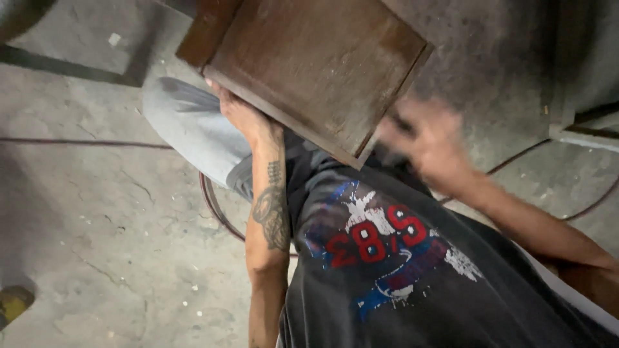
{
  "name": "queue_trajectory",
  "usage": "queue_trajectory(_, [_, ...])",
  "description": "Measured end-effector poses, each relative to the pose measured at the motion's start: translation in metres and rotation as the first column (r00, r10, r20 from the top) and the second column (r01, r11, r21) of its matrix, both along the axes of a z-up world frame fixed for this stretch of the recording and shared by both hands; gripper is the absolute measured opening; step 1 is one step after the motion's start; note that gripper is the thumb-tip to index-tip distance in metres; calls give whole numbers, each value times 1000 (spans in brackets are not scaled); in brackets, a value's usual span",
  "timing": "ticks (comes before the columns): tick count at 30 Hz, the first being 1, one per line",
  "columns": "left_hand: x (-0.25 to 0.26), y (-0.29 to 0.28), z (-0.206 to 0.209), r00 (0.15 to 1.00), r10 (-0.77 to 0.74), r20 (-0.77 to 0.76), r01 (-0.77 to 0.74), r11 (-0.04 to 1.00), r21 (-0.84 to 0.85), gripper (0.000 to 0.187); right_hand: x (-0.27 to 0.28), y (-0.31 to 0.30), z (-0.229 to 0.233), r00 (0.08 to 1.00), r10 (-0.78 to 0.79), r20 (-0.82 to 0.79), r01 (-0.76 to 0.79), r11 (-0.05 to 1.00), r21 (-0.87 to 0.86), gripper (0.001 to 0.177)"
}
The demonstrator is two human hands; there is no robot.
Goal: Sanding the wooden sides and metal slides of a drawer to smooth the surfaces.
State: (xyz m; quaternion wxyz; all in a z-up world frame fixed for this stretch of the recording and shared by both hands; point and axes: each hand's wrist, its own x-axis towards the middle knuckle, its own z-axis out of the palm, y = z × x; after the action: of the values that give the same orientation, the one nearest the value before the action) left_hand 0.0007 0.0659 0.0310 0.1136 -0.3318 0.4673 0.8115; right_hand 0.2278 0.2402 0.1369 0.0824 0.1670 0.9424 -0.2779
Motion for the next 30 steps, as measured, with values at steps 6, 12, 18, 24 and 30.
queue_trajectory(6, [0, -4, -11, 1000, 0, -23, 0, 1000, 9, 62, 29, 70, -28, 977, -56, -204, 73, 995, 75, 83])
queue_trajectory(12, [7, -10, -24, 999, 19, -48, -19, 1000, 3, 63, 14, 79, -62, 999, -30, -41, 38, 974, 223, 83])
queue_trajectory(18, [11, -12, -36, 995, 79, -52, -81, 996, -30, 65, -9, 112, -39, 968, -18, -251, 15, 1000, -13, 59])
queue_trajectory(24, [44, 3, -30, 994, 93, -63, -96, 995, -36, 67, -10, 99, 2, 998, -67, 7, 68, 995, -77, 31])
queue_trajectory(30, [62, 2, -56, 987, 26, -159, -45, 992, -117, 56, -45, 83, -13, 968, 5, -249, 42, 983, 181, 49])
